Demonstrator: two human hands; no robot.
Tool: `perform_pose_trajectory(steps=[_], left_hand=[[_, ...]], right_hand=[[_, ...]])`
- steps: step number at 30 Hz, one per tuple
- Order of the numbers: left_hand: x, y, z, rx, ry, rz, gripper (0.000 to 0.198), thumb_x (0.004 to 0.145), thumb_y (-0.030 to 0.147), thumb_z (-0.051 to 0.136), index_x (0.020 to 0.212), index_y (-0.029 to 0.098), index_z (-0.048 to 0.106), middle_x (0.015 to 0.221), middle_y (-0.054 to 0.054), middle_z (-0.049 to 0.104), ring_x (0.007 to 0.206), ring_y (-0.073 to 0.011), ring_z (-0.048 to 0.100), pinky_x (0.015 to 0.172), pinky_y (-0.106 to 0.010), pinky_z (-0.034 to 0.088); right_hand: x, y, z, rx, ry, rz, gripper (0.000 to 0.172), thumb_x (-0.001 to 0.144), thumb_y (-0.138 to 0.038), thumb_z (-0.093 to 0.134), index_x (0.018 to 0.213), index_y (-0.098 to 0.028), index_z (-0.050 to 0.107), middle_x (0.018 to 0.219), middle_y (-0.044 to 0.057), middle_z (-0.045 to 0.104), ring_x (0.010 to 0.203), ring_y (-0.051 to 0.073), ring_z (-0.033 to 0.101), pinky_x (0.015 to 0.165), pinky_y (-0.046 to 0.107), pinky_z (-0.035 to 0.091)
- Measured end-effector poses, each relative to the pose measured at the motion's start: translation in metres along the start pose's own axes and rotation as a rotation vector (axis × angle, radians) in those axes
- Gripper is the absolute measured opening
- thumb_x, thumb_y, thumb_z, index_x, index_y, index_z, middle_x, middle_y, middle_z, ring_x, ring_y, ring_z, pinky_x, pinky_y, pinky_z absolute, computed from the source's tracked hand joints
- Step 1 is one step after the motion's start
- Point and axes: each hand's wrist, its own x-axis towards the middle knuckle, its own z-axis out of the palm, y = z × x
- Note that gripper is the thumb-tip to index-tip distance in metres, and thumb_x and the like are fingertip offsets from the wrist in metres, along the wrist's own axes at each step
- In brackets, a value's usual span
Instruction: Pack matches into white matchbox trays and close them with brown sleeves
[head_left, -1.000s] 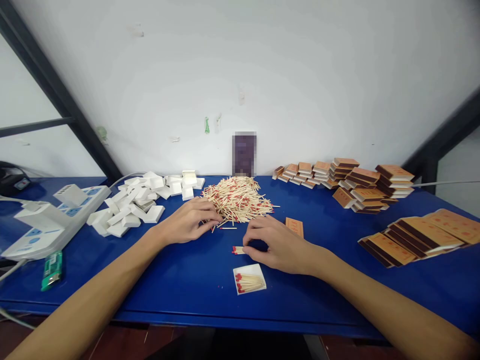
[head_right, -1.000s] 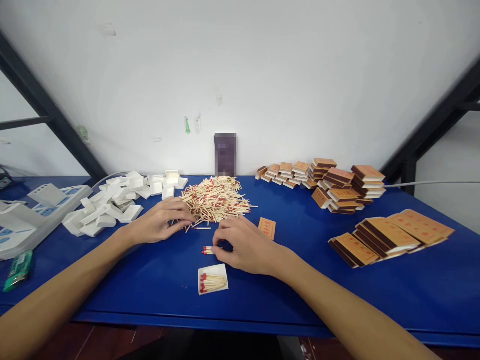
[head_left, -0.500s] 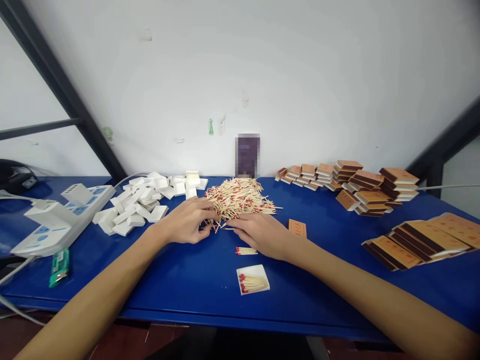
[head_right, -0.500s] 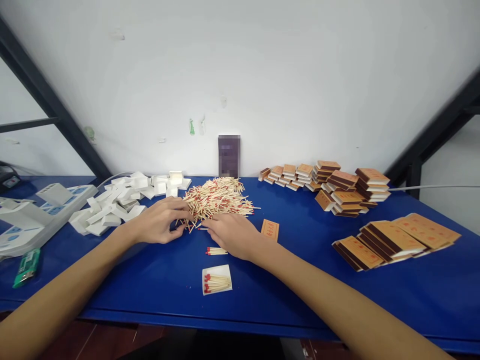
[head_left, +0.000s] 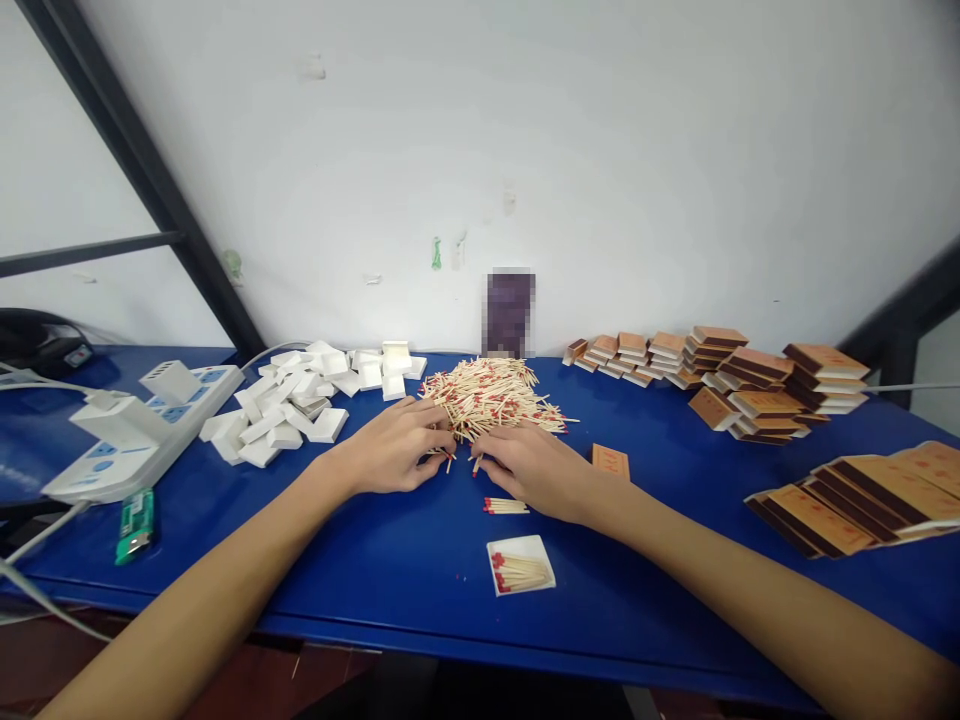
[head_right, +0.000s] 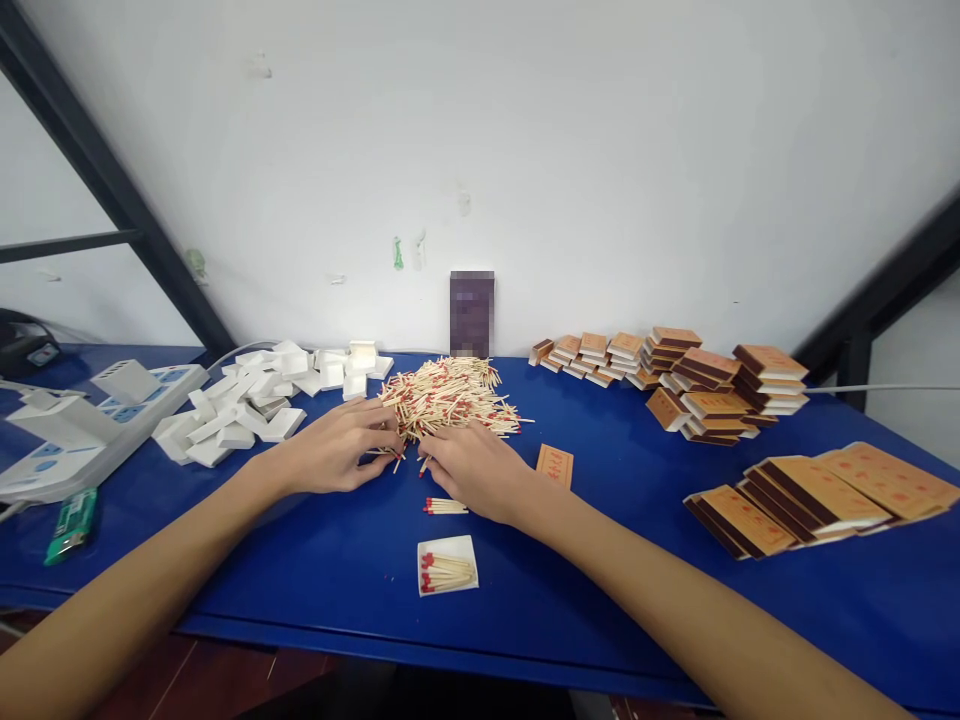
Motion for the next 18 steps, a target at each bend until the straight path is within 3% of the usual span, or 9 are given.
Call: perform_pose_trajectory(steps=[4,10,14,18], left_hand=[[0.001,0.003,0.003,-0.025,0.019,0.028,0.014,0.09,0.02,0.054,0.093,0.02,0.067,0.091,-0.004,0.06,0.085,-0.0182,0.054,0.081,-0.033,0.039],[0.006,0.009,0.007,0.012,0.041,0.078,0.016,0.094,0.021,0.051,0.093,0.019,0.067,0.09,-0.004,0.058,0.086,-0.0176,0.053,0.08,-0.032,0.04],[0.011,0.016,0.014,0.03,0.101,0.059,0.019,0.096,0.024,0.049,0.096,0.02,0.068,0.091,-0.005,0.059,0.086,-0.018,0.054,0.077,-0.031,0.041],[0.016,0.024,0.019,0.036,0.148,0.032,0.02,0.096,0.022,0.047,0.097,0.019,0.067,0.09,-0.005,0.06,0.084,-0.018,0.054,0.075,-0.031,0.041]], right_hand=[[-0.015,0.006,0.003,0.056,0.011,-0.002,0.017,0.095,-0.015,0.049,0.098,-0.018,0.065,0.09,0.005,0.07,0.083,0.018,0.061,0.082,0.033,0.04],[-0.031,0.013,-0.001,0.138,0.026,0.082,0.027,0.09,-0.013,0.051,0.111,-0.023,0.066,0.076,0.001,0.068,0.074,0.016,0.06,0.066,0.026,0.038],[-0.034,0.015,-0.006,0.098,0.084,0.153,0.02,0.088,-0.019,0.056,0.103,-0.024,0.068,0.059,-0.004,0.058,0.063,0.014,0.054,0.067,0.026,0.037],[-0.033,0.018,-0.004,0.159,0.076,0.219,0.018,0.087,-0.024,0.058,0.103,-0.023,0.066,0.056,-0.005,0.054,0.051,0.011,0.046,0.053,0.023,0.029]])
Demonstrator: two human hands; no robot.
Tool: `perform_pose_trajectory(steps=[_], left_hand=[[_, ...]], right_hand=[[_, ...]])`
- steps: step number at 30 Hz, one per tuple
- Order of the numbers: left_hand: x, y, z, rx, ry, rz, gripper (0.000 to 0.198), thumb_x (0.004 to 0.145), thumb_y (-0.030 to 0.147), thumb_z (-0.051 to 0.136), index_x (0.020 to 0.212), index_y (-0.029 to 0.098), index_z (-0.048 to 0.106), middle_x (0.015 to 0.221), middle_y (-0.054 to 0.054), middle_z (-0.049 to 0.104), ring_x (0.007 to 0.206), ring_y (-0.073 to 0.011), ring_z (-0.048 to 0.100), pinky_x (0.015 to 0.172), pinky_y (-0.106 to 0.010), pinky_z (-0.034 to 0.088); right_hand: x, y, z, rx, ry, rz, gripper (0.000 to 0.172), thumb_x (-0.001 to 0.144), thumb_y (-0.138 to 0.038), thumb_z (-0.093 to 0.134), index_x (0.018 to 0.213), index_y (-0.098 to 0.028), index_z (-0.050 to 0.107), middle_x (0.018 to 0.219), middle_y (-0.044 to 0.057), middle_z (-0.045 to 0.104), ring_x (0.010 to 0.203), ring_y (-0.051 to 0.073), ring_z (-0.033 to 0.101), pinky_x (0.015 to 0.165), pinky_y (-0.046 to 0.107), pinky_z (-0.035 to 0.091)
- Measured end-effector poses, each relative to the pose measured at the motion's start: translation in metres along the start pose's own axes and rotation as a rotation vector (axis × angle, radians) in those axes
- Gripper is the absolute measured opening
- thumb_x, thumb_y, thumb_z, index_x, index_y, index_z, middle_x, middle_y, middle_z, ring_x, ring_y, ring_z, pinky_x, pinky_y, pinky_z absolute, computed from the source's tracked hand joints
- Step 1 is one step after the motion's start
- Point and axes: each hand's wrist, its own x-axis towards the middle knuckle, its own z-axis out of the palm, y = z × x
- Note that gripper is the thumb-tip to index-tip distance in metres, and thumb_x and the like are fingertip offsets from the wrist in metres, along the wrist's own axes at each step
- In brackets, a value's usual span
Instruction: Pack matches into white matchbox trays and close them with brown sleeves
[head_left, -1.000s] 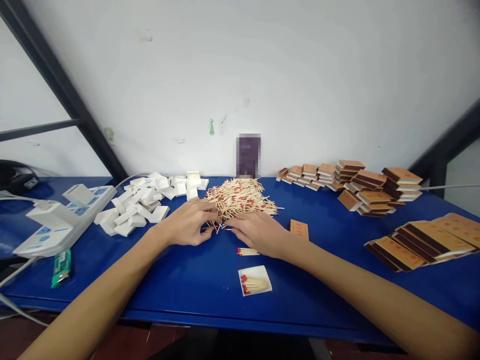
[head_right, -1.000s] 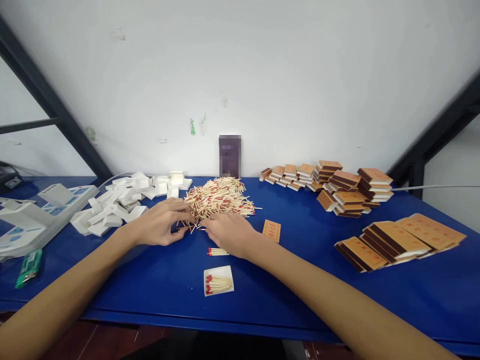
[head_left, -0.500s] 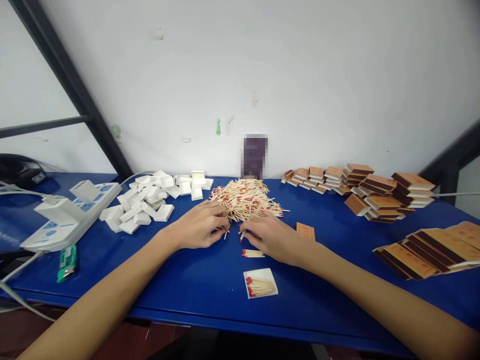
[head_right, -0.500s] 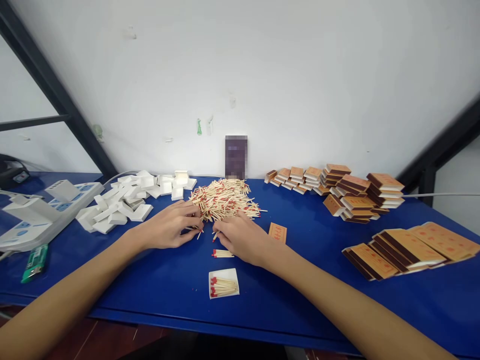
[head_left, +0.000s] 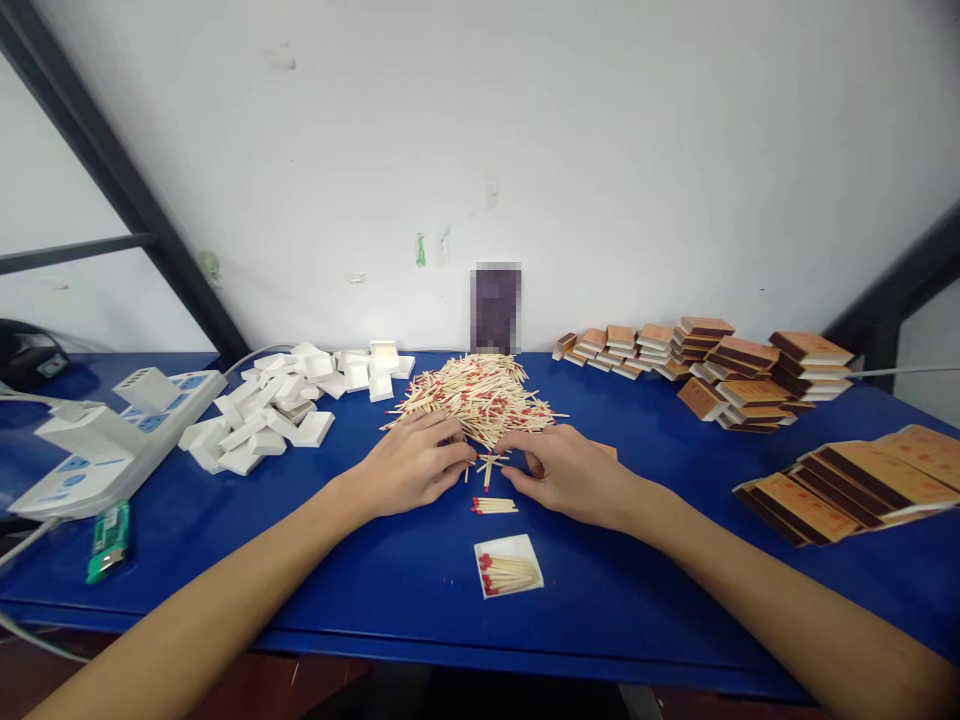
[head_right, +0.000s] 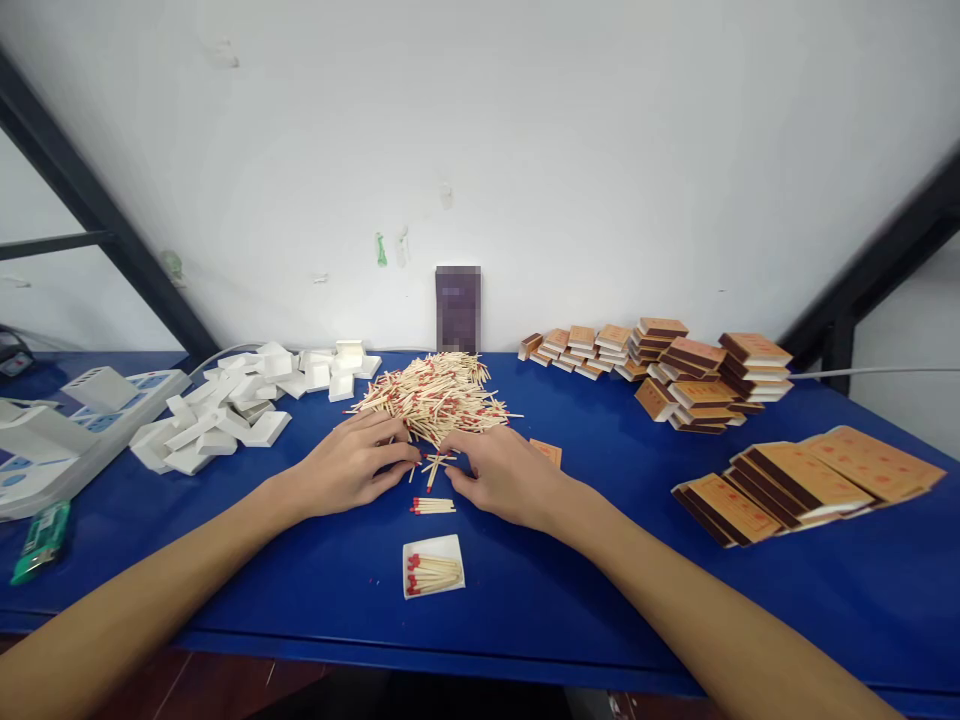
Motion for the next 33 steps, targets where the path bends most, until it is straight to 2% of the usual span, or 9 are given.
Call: perform_pose_trajectory(steps=[3,9,13,15,18,21,23,26,33], left_hand=[[0.001,0.005,0.0,-0.039,0.001,0.017,0.023,0.097,0.022,0.043,0.1,0.018,0.066,0.089,-0.005,0.059,0.083,-0.0177,0.054,0.074,-0.031,0.041],[-0.001,0.004,0.001,-0.119,-0.058,0.054,0.026,0.097,0.02,0.043,0.111,0.022,0.065,0.099,-0.006,0.059,0.092,-0.0197,0.053,0.083,-0.033,0.042],[-0.001,0.003,-0.001,-0.168,-0.097,0.11,0.028,0.094,0.016,0.045,0.114,0.025,0.064,0.108,-0.006,0.058,0.098,-0.0207,0.051,0.088,-0.035,0.043],[0.0,0.003,-0.002,-0.173,-0.108,0.118,0.028,0.094,0.016,0.046,0.113,0.024,0.065,0.109,-0.006,0.058,0.098,-0.021,0.051,0.089,-0.035,0.043],[-0.001,0.002,-0.002,-0.183,-0.11,0.093,0.028,0.094,0.015,0.046,0.111,0.024,0.066,0.107,-0.006,0.06,0.098,-0.021,0.051,0.09,-0.036,0.042],[-0.001,0.001,0.0,-0.202,-0.097,0.063,0.027,0.094,0.015,0.046,0.108,0.024,0.067,0.105,-0.005,0.062,0.098,-0.0204,0.052,0.088,-0.035,0.042],[-0.001,0.001,0.001,-0.214,-0.082,0.05,0.027,0.095,0.015,0.045,0.108,0.023,0.067,0.104,-0.005,0.062,0.098,-0.0201,0.053,0.088,-0.035,0.042],[0.0,0.002,0.001,-0.218,-0.062,0.038,0.027,0.095,0.016,0.045,0.108,0.022,0.068,0.105,-0.005,0.062,0.098,-0.0199,0.053,0.089,-0.035,0.042],[0.001,0.001,0.002,-0.191,-0.018,0.037,0.023,0.094,0.017,0.048,0.101,0.02,0.07,0.102,-0.005,0.064,0.095,-0.0196,0.054,0.087,-0.034,0.042]], right_hand=[[0.002,0.002,0.005,-0.005,0.002,-0.037,0.012,0.088,-0.021,0.057,0.096,-0.021,0.066,0.062,-0.003,0.057,0.053,0.01,0.047,0.054,0.023,0.029],[0.003,0.002,0.006,-0.046,0.098,-0.114,0.011,0.087,-0.013,0.054,0.086,-0.018,0.063,0.088,0.004,0.063,0.075,0.014,0.055,0.064,0.024,0.035],[0.002,0.002,0.0,0.016,0.165,-0.085,0.009,0.084,-0.012,0.055,0.081,-0.018,0.061,0.077,0.001,0.061,0.07,0.014,0.054,0.066,0.025,0.037],[0.002,0.002,-0.004,0.088,0.179,-0.055,0.011,0.082,-0.011,0.056,0.087,-0.018,0.062,0.071,-0.002,0.06,0.064,0.012,0.052,0.064,0.024,0.037],[0.001,-0.001,-0.008,0.166,0.168,-0.057,0.021,0.081,-0.008,0.053,0.093,-0.019,0.066,0.069,-0.002,0.062,0.059,0.011,0.051,0.062,0.023,0.037],[0.0,-0.004,-0.01,0.2,0.145,-0.06,0.022,0.082,-0.008,0.052,0.084,-0.019,0.071,0.068,-0.002,0.065,0.058,0.01,0.053,0.061,0.022,0.038],[-0.001,-0.004,-0.009,0.21,0.113,-0.053,0.022,0.081,-0.009,0.055,0.085,-0.02,0.073,0.068,-0.002,0.067,0.058,0.01,0.054,0.06,0.022,0.038],[-0.001,-0.002,-0.005,0.151,0.071,-0.068,0.02,0.081,-0.011,0.059,0.09,-0.021,0.074,0.07,-0.001,0.069,0.059,0.01,0.056,0.06,0.022,0.038],[0.0,0.0,0.008,-0.002,0.025,-0.187,0.02,0.092,-0.018,0.055,0.099,-0.023,0.072,0.087,0.003,0.066,0.075,0.014,0.059,0.062,0.025,0.035]])
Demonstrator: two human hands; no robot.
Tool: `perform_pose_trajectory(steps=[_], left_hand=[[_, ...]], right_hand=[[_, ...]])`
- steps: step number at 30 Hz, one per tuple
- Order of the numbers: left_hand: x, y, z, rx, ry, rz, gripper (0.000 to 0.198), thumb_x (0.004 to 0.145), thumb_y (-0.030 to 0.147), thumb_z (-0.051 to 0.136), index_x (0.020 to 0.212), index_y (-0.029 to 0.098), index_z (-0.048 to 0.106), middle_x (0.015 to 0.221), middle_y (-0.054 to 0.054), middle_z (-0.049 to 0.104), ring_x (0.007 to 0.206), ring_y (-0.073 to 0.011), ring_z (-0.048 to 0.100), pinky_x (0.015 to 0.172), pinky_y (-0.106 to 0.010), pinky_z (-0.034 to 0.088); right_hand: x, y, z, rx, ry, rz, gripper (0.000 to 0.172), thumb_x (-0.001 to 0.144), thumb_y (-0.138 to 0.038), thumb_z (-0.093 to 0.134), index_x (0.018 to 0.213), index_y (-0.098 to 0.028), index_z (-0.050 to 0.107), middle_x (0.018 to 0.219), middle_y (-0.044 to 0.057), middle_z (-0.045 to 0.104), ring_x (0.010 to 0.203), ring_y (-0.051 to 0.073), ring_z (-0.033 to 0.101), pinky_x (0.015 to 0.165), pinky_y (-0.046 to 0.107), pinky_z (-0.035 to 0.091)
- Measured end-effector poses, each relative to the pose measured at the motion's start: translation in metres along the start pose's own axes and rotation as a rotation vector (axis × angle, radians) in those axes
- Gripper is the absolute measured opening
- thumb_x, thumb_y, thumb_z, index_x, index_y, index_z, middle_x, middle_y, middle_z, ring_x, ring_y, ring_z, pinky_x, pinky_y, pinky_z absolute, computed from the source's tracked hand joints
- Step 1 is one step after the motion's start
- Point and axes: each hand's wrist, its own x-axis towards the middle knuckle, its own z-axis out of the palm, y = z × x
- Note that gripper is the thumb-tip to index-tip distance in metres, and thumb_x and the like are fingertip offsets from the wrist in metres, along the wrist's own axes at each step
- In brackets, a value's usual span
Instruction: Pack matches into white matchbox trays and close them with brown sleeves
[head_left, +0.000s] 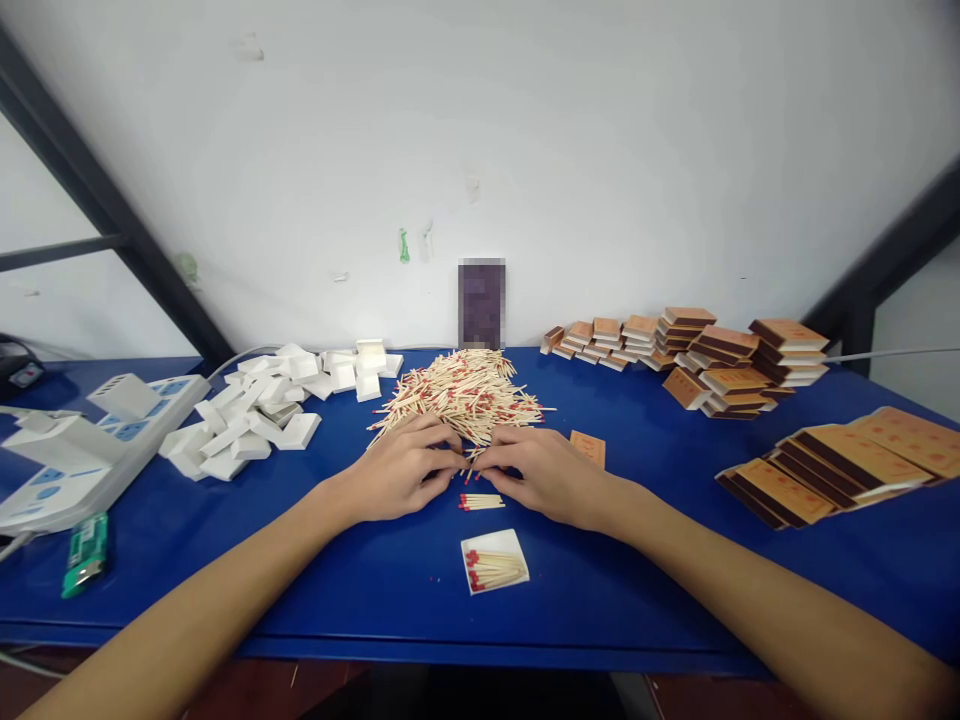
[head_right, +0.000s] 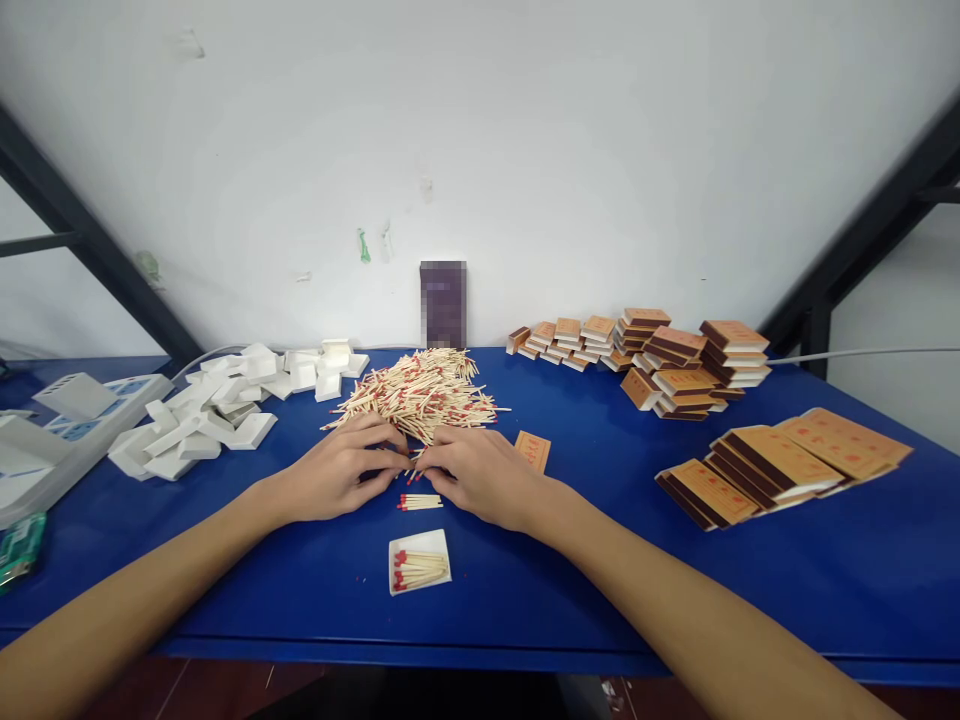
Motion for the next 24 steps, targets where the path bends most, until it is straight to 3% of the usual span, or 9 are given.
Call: perform_pose_trajectory(steps=[7,15,24], left_hand=[[-0.001,-0.002,-0.001,0.023,0.005,0.009,0.023,0.093,0.017,0.048,0.101,0.018,0.07,0.101,-0.004,0.068,0.095,-0.0201,0.053,0.088,-0.036,0.042],[0.0,0.004,-0.003,0.067,-0.011,0.033,0.025,0.089,0.017,0.049,0.103,0.017,0.069,0.1,-0.005,0.07,0.098,-0.0215,0.054,0.089,-0.037,0.042],[-0.001,0.003,-0.001,0.115,-0.014,0.055,0.025,0.089,0.017,0.049,0.105,0.015,0.069,0.096,-0.006,0.069,0.099,-0.0227,0.055,0.091,-0.039,0.042]], right_hand=[[0.0,-0.002,0.0,-0.027,-0.032,0.012,0.028,0.091,-0.014,0.053,0.113,-0.024,0.068,0.09,0.003,0.064,0.078,0.015,0.058,0.063,0.026,0.034],[-0.001,0.002,-0.001,-0.084,-0.057,-0.008,0.014,0.095,-0.022,0.052,0.094,-0.02,0.066,0.09,0.003,0.062,0.076,0.015,0.057,0.062,0.027,0.033],[-0.003,-0.001,-0.018,-0.059,-0.039,0.08,0.012,0.089,-0.016,0.052,0.094,-0.02,0.062,0.093,0.003,0.061,0.078,0.015,0.055,0.066,0.027,0.035]])
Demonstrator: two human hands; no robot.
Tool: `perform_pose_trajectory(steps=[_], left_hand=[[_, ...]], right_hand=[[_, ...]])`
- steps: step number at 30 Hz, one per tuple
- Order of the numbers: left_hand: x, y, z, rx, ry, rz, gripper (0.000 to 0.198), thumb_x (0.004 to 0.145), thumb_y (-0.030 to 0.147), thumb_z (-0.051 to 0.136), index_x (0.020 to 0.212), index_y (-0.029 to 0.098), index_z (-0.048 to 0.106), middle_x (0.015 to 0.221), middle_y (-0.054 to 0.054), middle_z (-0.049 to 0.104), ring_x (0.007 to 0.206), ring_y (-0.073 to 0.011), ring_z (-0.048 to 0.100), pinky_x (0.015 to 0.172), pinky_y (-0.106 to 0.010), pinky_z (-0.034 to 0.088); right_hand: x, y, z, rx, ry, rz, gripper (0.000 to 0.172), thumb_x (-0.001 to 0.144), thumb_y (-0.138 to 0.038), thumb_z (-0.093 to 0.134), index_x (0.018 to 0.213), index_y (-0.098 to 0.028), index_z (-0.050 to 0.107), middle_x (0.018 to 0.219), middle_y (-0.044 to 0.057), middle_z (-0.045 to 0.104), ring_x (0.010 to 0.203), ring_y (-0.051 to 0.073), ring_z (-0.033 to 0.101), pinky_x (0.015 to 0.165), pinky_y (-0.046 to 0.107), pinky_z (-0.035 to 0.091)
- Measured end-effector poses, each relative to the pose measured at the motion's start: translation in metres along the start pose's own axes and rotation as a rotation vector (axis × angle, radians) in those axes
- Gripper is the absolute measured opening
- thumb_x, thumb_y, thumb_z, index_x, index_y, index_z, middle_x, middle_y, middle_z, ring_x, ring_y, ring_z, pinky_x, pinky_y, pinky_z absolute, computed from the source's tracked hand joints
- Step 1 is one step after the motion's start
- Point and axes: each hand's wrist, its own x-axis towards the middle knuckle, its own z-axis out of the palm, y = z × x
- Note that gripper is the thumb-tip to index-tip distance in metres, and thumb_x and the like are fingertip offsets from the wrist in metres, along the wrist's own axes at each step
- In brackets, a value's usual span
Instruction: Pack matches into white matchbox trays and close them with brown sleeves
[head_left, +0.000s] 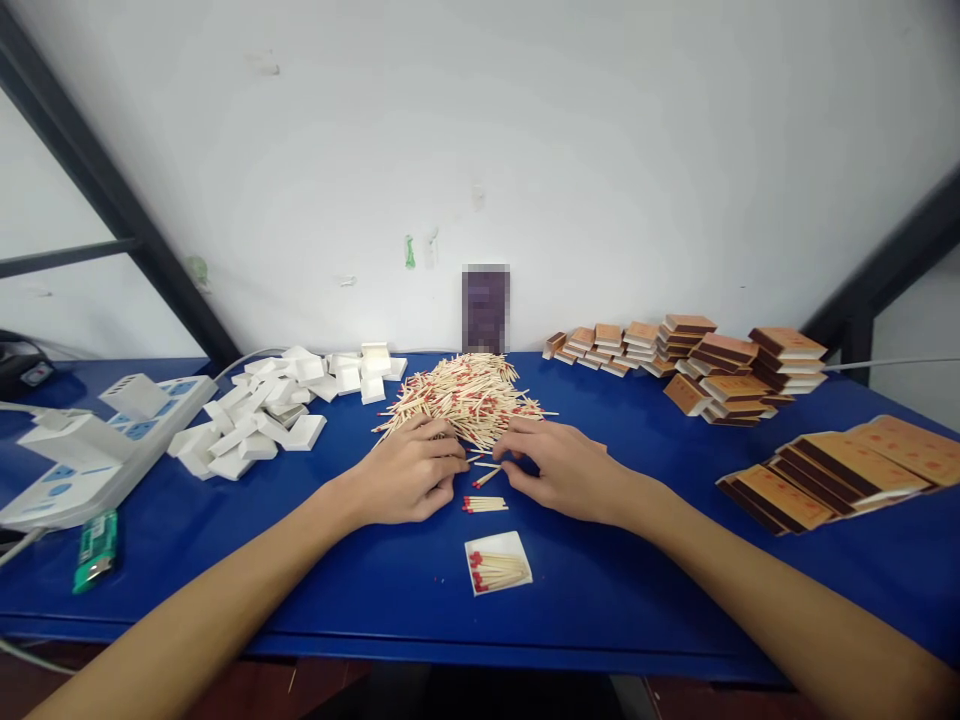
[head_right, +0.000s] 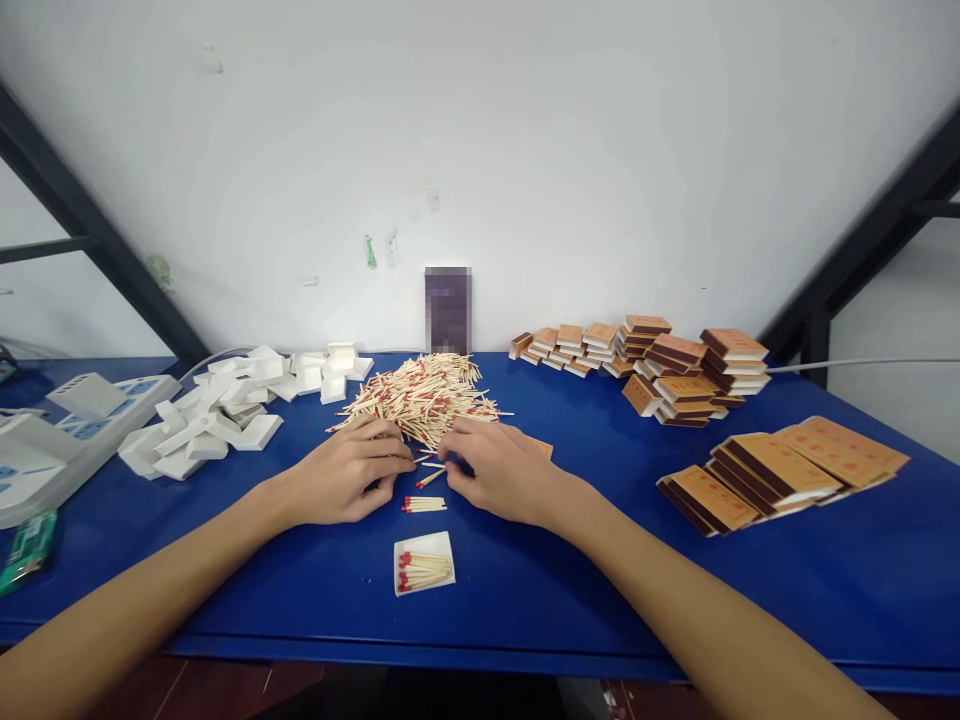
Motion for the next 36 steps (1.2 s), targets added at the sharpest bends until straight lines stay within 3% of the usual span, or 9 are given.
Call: perform_pose_trajectory(steps=[4,10,16,21,27,36], left_hand=[[0.0,0.001,0.0,-0.051,0.076,-0.024,0.025,0.091,0.015,0.048,0.103,0.016,0.07,0.097,-0.006,0.069,0.098,-0.0207,0.055,0.09,-0.037,0.045],[0.001,-0.002,0.005,-0.101,0.303,-0.032,0.022,0.091,0.011,0.051,0.103,0.016,0.068,0.099,-0.006,0.069,0.094,-0.0186,0.056,0.084,-0.035,0.049],[0.001,-0.006,0.012,-0.142,0.341,-0.05,0.021,0.091,0.01,0.05,0.101,0.016,0.068,0.096,-0.006,0.069,0.088,-0.0164,0.06,0.08,-0.034,0.049],[0.0,-0.002,0.009,-0.138,0.268,-0.102,0.023,0.091,0.012,0.049,0.102,0.017,0.068,0.096,-0.006,0.066,0.089,-0.0162,0.06,0.08,-0.032,0.047],[0.001,0.005,0.003,-0.037,0.117,-0.159,0.019,0.092,0.024,0.051,0.098,0.02,0.069,0.09,-0.004,0.064,0.077,-0.0155,0.058,0.08,-0.036,0.035],[0.002,0.006,0.002,0.11,-0.028,-0.064,0.025,0.097,0.025,0.047,0.113,0.025,0.066,0.1,-0.006,0.056,0.073,-0.0142,0.053,0.064,-0.028,0.04]], right_hand=[[-0.001,0.001,-0.002,-0.051,-0.023,0.044,0.007,0.087,-0.02,0.055,0.088,-0.02,0.062,0.092,0.003,0.06,0.075,0.015,0.054,0.064,0.028,0.034],[-0.001,0.005,0.0,-0.033,-0.05,0.03,0.006,0.087,-0.016,0.054,0.084,-0.019,0.058,0.089,0.002,0.062,0.075,0.014,0.055,0.064,0.027,0.034],[0.001,0.004,-0.006,-0.001,-0.059,0.062,0.008,0.082,-0.013,0.057,0.081,-0.019,0.062,0.079,0.0,0.067,0.071,0.015,0.057,0.064,0.027,0.035],[0.001,0.006,-0.014,0.016,-0.066,0.096,0.01,0.081,-0.014,0.061,0.078,-0.021,0.068,0.071,-0.002,0.067,0.063,0.013,0.056,0.061,0.026,0.035],[0.0,0.011,-0.02,0.015,-0.017,0.072,0.012,0.081,-0.013,0.061,0.079,-0.022,0.067,0.07,-0.003,0.067,0.064,0.012,0.057,0.061,0.025,0.035],[-0.001,0.014,-0.019,-0.008,0.032,0.009,0.016,0.08,-0.008,0.058,0.084,-0.02,0.068,0.082,0.001,0.069,0.077,0.016,0.06,0.072,0.029,0.04]])
